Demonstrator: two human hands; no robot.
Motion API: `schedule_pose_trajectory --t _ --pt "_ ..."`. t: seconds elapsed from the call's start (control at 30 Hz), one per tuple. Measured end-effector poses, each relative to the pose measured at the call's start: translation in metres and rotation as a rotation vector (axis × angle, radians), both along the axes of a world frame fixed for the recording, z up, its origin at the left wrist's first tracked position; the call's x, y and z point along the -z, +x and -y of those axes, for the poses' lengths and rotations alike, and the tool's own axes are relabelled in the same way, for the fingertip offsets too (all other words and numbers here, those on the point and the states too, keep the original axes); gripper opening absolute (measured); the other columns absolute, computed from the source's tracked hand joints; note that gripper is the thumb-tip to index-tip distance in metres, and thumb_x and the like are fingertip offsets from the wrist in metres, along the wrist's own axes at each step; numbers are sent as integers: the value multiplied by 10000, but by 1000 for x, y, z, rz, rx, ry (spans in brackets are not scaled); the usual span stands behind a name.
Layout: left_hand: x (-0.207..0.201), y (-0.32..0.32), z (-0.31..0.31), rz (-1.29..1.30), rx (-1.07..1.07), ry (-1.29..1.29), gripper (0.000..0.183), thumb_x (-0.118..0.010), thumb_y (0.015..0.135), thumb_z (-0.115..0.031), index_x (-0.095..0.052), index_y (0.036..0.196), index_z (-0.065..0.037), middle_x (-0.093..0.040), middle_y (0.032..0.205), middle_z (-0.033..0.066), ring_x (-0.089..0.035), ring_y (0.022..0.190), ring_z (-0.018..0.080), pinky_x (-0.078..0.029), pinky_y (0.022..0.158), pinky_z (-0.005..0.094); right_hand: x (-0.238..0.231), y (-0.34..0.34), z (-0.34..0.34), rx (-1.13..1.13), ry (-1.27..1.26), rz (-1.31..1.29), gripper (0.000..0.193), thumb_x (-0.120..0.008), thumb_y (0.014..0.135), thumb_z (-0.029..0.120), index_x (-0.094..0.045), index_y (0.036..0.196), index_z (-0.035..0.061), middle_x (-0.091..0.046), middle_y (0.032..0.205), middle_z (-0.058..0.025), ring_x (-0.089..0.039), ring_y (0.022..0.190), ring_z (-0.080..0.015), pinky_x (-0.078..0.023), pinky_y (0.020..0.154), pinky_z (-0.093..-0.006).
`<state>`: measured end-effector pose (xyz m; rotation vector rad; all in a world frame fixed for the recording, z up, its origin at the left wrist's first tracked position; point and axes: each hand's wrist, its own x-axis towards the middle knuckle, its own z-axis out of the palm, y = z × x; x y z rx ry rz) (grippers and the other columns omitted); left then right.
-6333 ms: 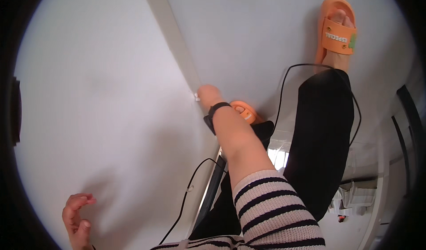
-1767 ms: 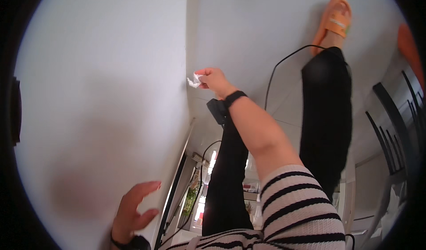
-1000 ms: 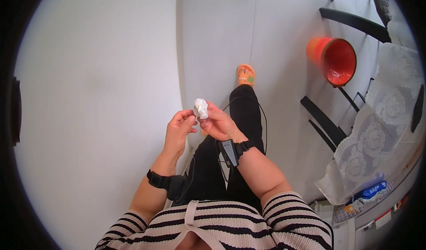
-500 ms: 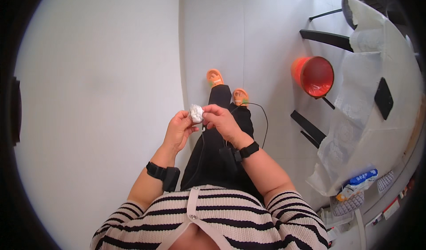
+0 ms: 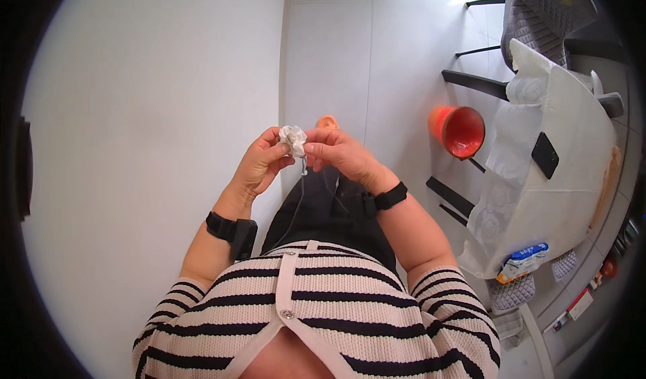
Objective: The person cleans marks off the floor using a wipe by hand, then takes a new wipe from a package on the table and wipes a different area of the floor.
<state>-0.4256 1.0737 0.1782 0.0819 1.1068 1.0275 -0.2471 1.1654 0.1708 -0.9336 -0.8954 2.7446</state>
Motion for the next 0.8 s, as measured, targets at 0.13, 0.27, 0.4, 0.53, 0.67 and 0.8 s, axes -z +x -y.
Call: schedule_pose_trajectory --t 0.13,0.27,0.4,0.53,0.67,0.8 --pt "-7 -11 -1 -91 -21 67 241 -632 835 -114 -518 1043 -70 -599 956 15 -563 872 104 -459 726 261 -22 -15 -8 6 166 124 229 -615 862 180 -556 1029 35 -561 851 6 -540 730 -84 -461 645 -227" --pt "-17 -4 7 -199 -6 100 247 -651 821 -106 -516 1023 -62 -601 957 26 -561 852 105 -456 692 256 -34 -10 2 44 246 104 200 -642 842 150 -547 987 52 -562 863 13 -532 741 -77 -456 642 -226" --pt "-31 -4 8 -286 -23 150 240 -662 811 -101 -515 995 -53 -604 954 37 -559 841 107 -453 674 251 -56 -14 8 9 326 108 184 -645 842 153 -547 967 60 -563 865 20 -524 746 -65 -451 640 -221" --pt "-54 7 9 -301 -19 238 215 -652 825 -129 -511 961 -40 -604 892 49 -579 767 111 -458 618 244 -54 2 17 93 340 67 155 -645 841 136 -554 933 49 -578 835 10 -523 700 -58 -447 630 -205" --pt "-61 17 14 -102 -101 166 176 -617 854 -161 -518 942 -46 -599 881 48 -582 774 120 -471 632 250 -62 25 15 112 307 30 119 -633 847 113 -566 911 36 -589 803 -5 -521 648 -62 -441 620 -191" --pt "-66 13 0 -43 -85 173 77 -563 881 -158 -537 908 -91 -592 898 25 -559 796 116 -475 695 279 -70 32 -3 126 379 -53 93 -621 848 90 -576 910 38 -589 829 -4 -526 685 -63 -443 627 -196"
